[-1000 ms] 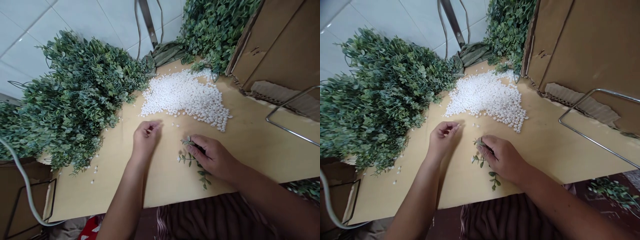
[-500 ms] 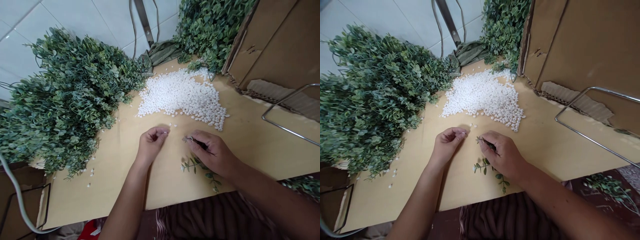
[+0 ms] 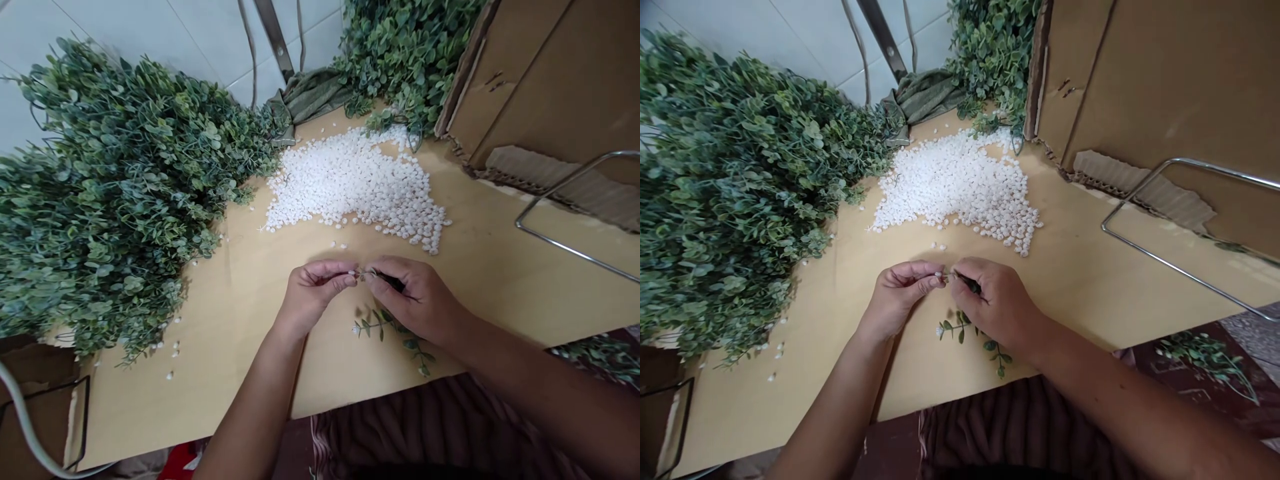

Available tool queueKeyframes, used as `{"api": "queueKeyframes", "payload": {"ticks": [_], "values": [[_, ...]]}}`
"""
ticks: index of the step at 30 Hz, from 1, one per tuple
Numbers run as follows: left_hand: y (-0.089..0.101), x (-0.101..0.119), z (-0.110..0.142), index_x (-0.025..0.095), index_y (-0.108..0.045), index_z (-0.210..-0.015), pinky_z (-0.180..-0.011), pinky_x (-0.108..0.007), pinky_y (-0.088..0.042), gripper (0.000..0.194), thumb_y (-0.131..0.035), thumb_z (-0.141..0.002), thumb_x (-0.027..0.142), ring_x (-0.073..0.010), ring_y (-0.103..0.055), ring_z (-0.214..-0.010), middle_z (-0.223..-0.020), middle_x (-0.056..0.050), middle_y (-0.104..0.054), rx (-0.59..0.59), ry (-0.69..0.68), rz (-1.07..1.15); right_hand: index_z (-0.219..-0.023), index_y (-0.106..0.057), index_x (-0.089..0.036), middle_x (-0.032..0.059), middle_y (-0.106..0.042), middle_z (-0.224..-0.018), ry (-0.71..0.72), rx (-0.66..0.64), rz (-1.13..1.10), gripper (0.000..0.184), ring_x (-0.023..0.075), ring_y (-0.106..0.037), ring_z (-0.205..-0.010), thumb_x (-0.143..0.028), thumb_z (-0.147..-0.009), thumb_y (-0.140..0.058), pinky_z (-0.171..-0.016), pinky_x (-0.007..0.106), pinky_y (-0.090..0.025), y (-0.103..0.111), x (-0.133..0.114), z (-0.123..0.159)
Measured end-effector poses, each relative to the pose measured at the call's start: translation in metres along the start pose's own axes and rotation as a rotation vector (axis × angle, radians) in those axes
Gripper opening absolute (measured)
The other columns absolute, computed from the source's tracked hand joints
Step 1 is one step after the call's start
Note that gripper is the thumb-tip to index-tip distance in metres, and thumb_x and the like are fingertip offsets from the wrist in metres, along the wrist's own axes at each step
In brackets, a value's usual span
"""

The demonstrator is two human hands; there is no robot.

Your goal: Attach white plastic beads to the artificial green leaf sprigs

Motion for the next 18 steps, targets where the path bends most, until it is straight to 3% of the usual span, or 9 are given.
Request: {"api": "queueKeyframes", "payload": {"ticks": [11, 18], "values": [[-0.0009, -0.0027, -0.0004, 0.019, -0.075, -0.069, -0.071, -0.029, -0.056, 0.026, -0.085, -0.048, 0.032, -0.0129, -0.066, -0.060, -0.065, -0.002, -0.074, 0.020, 0.003, -0.006, -0.065, -0.049, -0.018, -0.0015, -0.047, -0.059, -0.011, 0.037, -0.018, 0.022, 0.0122, -0.045, -0.058, -0.023, -0.086, -0.044, -0.057, 0.024, -0.035, 0.0015, -0.0007, 0.0005], [-0.0034, -0.0009, 0.0002, 0.020, -0.075, -0.066, -0.072, -0.027, -0.055, 0.020, -0.084, -0.050, 0.027, -0.0122, -0.065, -0.063, -0.067, -0.001, -0.074, 0.012, -0.007, -0.014, -0.062, -0.045, -0.018, -0.0028, -0.042, -0.057, -0.005, 0.030, -0.011, 0.023, 0.0110, -0.042, -0.056, -0.022, -0.085, -0.044, -0.055, 0.023, -0.034, 0.0008, -0.0008, -0.0002]]}}
Point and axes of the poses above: each hand's wrist, its own z-axis away from the middle knuckle, its own y-axis out of the back of the hand, x = y × z, the point moved 6 cm from there along -z, towards the middle knuckle
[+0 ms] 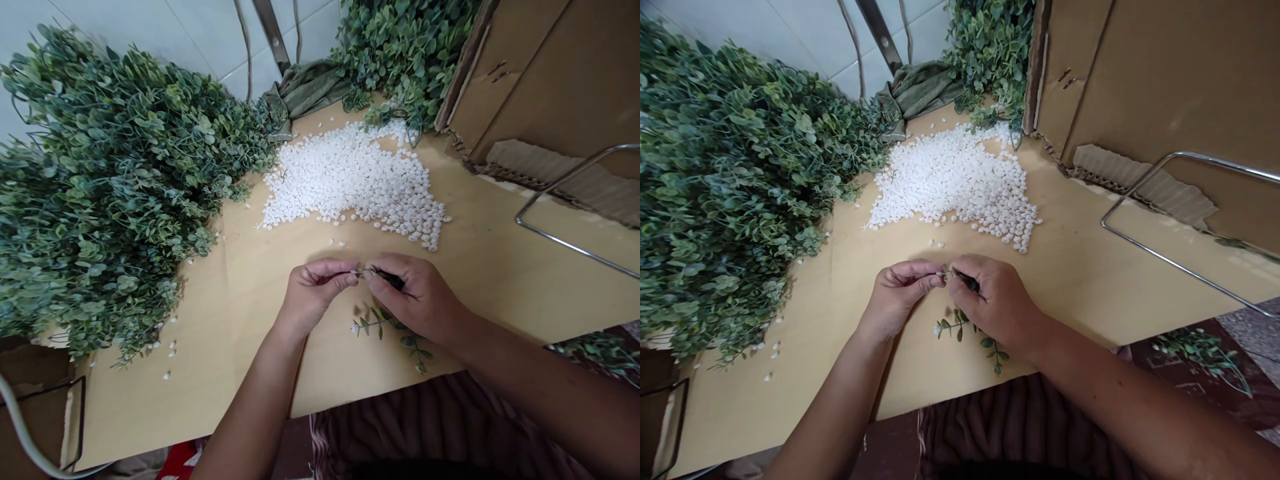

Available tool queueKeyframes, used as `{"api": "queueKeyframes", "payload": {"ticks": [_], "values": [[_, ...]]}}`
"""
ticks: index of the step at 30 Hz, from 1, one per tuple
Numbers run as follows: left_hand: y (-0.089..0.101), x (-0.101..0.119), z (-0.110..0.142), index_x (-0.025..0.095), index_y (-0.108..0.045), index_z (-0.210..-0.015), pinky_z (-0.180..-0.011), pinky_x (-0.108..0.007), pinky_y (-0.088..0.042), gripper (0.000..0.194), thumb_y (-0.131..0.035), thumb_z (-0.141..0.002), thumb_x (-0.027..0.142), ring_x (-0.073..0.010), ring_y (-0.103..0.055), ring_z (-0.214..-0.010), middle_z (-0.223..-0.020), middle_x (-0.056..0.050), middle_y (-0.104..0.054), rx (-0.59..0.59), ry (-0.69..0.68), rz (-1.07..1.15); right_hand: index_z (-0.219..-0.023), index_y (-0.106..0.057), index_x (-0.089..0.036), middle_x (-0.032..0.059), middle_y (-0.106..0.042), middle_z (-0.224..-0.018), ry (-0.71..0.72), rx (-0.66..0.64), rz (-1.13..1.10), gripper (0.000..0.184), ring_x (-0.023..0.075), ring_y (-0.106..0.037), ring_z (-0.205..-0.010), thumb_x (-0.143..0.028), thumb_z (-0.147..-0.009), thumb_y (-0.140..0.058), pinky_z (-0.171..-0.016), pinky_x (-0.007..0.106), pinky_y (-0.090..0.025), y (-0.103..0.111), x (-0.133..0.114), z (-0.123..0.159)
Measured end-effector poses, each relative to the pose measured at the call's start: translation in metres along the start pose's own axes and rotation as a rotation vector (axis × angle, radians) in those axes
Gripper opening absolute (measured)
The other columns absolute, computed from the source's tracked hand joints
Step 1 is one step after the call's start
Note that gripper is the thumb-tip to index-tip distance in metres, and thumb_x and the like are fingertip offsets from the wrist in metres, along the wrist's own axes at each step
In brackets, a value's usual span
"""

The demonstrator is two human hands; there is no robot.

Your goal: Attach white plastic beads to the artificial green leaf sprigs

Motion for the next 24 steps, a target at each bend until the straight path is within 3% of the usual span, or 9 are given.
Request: {"api": "queueKeyframes", "payload": {"ticks": [24], "values": [[-0.0052, -0.0004, -0.0021, 0.019, -0.073, -0.061, -0.066, -0.025, -0.054, 0.008, -0.077, -0.056, 0.013, -0.0107, -0.062, -0.061, -0.062, 0.000, -0.069, -0.016, -0.051, -0.048, -0.059, -0.039, -0.019, -0.0032, -0.040, -0.053, 0.043, -0.034, 0.134, 0.022, 0.0108, -0.041, -0.051, -0.018, -0.080, -0.042, -0.051, 0.023, -0.031, -0.0034, -0.0005, 0.0012]]}}
Point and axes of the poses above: each hand's wrist, its own z-axis away from the middle knuckle, its own y-axis out of the back of the hand, x = y × z, the point moved 6 cm from there along -z, towards the middle knuckle
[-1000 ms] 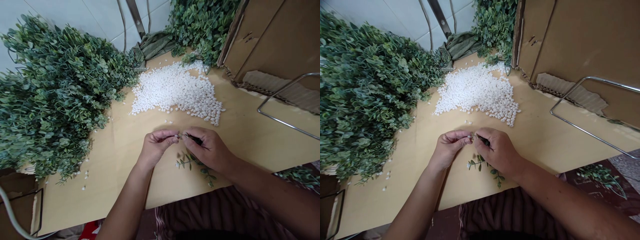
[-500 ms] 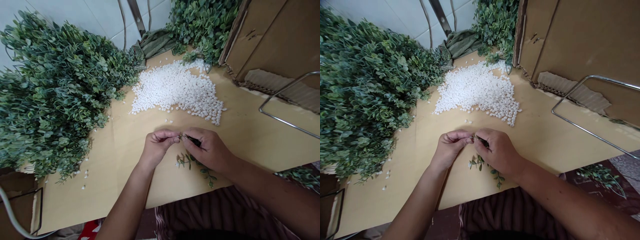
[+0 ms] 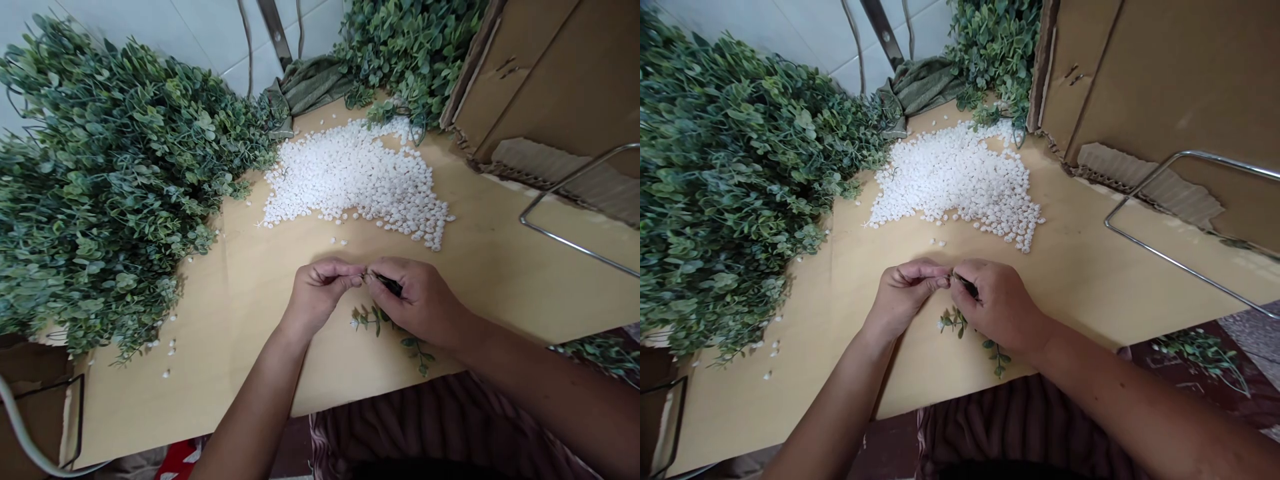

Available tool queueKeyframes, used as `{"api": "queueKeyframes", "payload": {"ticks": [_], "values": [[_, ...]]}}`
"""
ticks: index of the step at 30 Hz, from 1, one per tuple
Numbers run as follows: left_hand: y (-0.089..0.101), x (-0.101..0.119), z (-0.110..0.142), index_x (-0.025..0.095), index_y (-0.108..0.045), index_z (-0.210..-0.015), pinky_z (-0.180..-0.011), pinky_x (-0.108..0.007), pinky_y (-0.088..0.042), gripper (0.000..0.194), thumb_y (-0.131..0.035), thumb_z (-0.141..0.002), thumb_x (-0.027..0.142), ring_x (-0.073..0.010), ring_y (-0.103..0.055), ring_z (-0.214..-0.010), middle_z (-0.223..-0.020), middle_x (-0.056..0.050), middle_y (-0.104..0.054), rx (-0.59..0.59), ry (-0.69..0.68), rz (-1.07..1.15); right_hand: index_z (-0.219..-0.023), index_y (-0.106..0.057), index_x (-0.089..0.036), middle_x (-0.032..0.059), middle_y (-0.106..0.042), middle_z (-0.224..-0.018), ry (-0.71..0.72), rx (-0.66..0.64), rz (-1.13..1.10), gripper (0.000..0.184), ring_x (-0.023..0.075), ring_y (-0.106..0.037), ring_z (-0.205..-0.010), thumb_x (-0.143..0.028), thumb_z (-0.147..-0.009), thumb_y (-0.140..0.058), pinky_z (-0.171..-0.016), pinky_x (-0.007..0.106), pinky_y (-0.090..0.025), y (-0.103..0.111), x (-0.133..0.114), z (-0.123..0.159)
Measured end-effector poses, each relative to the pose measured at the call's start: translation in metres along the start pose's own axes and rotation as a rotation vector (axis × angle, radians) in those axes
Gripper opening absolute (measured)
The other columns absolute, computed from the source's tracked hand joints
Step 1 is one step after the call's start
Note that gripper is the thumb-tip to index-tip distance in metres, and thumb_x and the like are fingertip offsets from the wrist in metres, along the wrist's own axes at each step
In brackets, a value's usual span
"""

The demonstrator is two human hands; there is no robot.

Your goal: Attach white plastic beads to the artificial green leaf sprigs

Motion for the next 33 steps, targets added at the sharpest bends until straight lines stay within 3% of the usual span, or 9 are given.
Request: {"api": "queueKeyframes", "payload": {"ticks": [6, 23, 33], "values": [[-0.0013, -0.0010, 0.0012, 0.019, -0.072, -0.056, -0.064, -0.024, -0.055, 0.009, -0.080, -0.052, 0.016, -0.0108, -0.062, -0.060, -0.061, 0.001, -0.068, 0.018, -0.021, 0.005, -0.057, -0.035, -0.020, -0.0045, -0.036, -0.052, -0.015, 0.019, -0.031, 0.024, 0.0094, -0.037, -0.049, -0.017, -0.079, -0.043, -0.049, 0.022, -0.028, 0.0017, -0.0007, -0.0006], [0.0005, 0.0004, 0.0027, 0.018, -0.073, -0.060, -0.066, -0.024, -0.053, 0.007, -0.079, -0.057, 0.019, -0.0105, -0.061, -0.060, -0.061, 0.000, -0.068, 0.039, -0.009, -0.009, -0.062, -0.047, -0.017, -0.0017, -0.047, -0.055, 0.006, -0.019, 0.005, 0.018, 0.0110, -0.045, -0.052, -0.017, -0.080, -0.043, -0.053, 0.022, -0.033, -0.0025, 0.0019, -0.0005], [0.0006, 0.0023, 0.0024, 0.018, -0.074, -0.065, -0.069, -0.026, -0.054, 0.009, -0.079, -0.057, 0.019, -0.0117, -0.063, -0.061, -0.061, -0.001, -0.070, 0.002, 0.046, 0.019, -0.057, -0.039, -0.019, -0.0032, -0.040, -0.051, -0.040, 0.003, 0.006, 0.023, 0.0099, -0.040, -0.048, -0.021, -0.079, -0.042, -0.049, 0.022, -0.029, -0.0011, 0.0026, -0.0029]]}}
Point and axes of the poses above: each hand's wrist, its own z-axis away from the middle knuckle, its own y-axis out of the back of the hand, x = y × z, the point moved 6 cm from there along -z, towards the middle knuckle
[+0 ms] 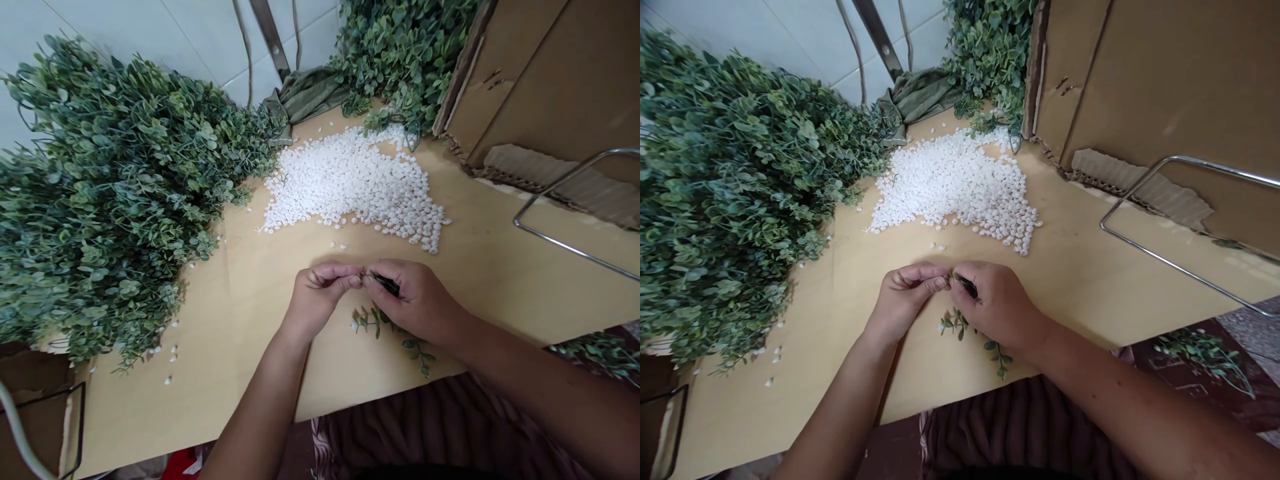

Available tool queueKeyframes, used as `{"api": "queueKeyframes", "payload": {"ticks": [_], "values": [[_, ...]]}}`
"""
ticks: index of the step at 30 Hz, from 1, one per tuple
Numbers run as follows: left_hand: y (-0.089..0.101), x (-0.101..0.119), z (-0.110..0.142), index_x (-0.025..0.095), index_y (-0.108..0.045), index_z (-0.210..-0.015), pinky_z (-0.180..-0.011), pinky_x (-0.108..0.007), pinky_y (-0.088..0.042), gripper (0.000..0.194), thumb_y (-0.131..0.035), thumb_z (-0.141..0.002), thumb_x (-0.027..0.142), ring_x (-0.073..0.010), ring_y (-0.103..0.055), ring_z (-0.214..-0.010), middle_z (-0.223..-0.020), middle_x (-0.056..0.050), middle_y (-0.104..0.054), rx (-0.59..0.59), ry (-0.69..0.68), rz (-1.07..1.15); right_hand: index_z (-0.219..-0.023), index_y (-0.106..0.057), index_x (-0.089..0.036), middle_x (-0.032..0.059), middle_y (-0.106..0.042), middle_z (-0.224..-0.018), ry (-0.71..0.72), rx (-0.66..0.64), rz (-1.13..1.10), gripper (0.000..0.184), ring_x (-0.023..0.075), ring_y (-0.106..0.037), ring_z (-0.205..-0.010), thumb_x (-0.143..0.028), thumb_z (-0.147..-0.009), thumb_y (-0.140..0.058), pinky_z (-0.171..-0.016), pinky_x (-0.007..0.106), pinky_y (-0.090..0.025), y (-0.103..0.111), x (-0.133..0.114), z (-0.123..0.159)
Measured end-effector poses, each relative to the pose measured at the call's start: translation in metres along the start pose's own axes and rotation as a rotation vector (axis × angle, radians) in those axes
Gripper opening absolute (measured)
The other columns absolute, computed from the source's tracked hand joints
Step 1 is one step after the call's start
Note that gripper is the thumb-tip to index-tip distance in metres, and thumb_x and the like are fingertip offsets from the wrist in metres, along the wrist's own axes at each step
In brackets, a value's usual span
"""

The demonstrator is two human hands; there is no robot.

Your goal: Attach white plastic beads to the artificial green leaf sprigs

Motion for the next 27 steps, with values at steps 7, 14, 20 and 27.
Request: {"api": "queueKeyframes", "payload": {"ticks": [7, 14, 20, 27], "values": [[0.0042, -0.0013, -0.0007, 0.018, -0.074, -0.067, -0.067, -0.026, -0.054, 0.018, -0.083, -0.053, 0.026, -0.0112, -0.063, -0.058, -0.060, 0.000, -0.071, 0.004, 0.040, 0.031, -0.057, -0.043, -0.018, -0.0042, -0.036, -0.051, -0.082, -0.025, -0.073, 0.025, 0.0097, -0.038, -0.049, -0.027, -0.080, -0.041, -0.047, 0.022, -0.028, -0.0001, 0.0065, 0.0000], [0.0009, -0.0032, -0.0015, 0.017, -0.072, -0.062, -0.064, -0.022, -0.052, 0.015, -0.082, -0.054, 0.025, -0.0091, -0.061, -0.057, -0.058, 0.001, -0.069, 0.015, 0.039, 0.008, -0.057, -0.043, -0.018, -0.0033, -0.039, -0.051, -0.097, -0.013, -0.077, 0.025, 0.0105, -0.039, -0.049, -0.027, -0.080, -0.041, -0.048, 0.023, -0.029, -0.0002, 0.0068, -0.0008], [-0.0005, -0.0035, -0.0016, 0.016, -0.071, -0.061, -0.066, -0.025, -0.053, 0.015, -0.082, -0.054, 0.025, -0.0101, -0.061, -0.058, -0.059, 0.001, -0.068, 0.022, 0.016, -0.022, -0.059, -0.047, -0.017, -0.0020, -0.043, -0.052, -0.085, -0.015, -0.061, 0.022, 0.0114, -0.042, -0.050, -0.025, -0.079, -0.042, -0.049, 0.024, -0.028, -0.0009, 0.0070, -0.0006], [-0.0005, -0.0022, -0.0014, 0.016, -0.072, -0.062, -0.063, -0.024, -0.051, 0.011, -0.079, -0.057, 0.023, -0.0091, -0.058, -0.056, -0.058, 0.001, -0.067, 0.060, -0.011, 0.009, -0.057, -0.041, -0.018, -0.0032, -0.039, -0.051, -0.046, -0.003, -0.029, 0.023, 0.0104, -0.040, -0.049, -0.023, -0.079, -0.042, -0.049, 0.023, -0.028, -0.0008, 0.0034, -0.0016]]}}
Point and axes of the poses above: each hand's wrist, its own z-axis away from the middle knuckle, its own y-axis out of the back of the hand, x = y × z, the point moved 6 cm from there along -z, towards the middle knuckle
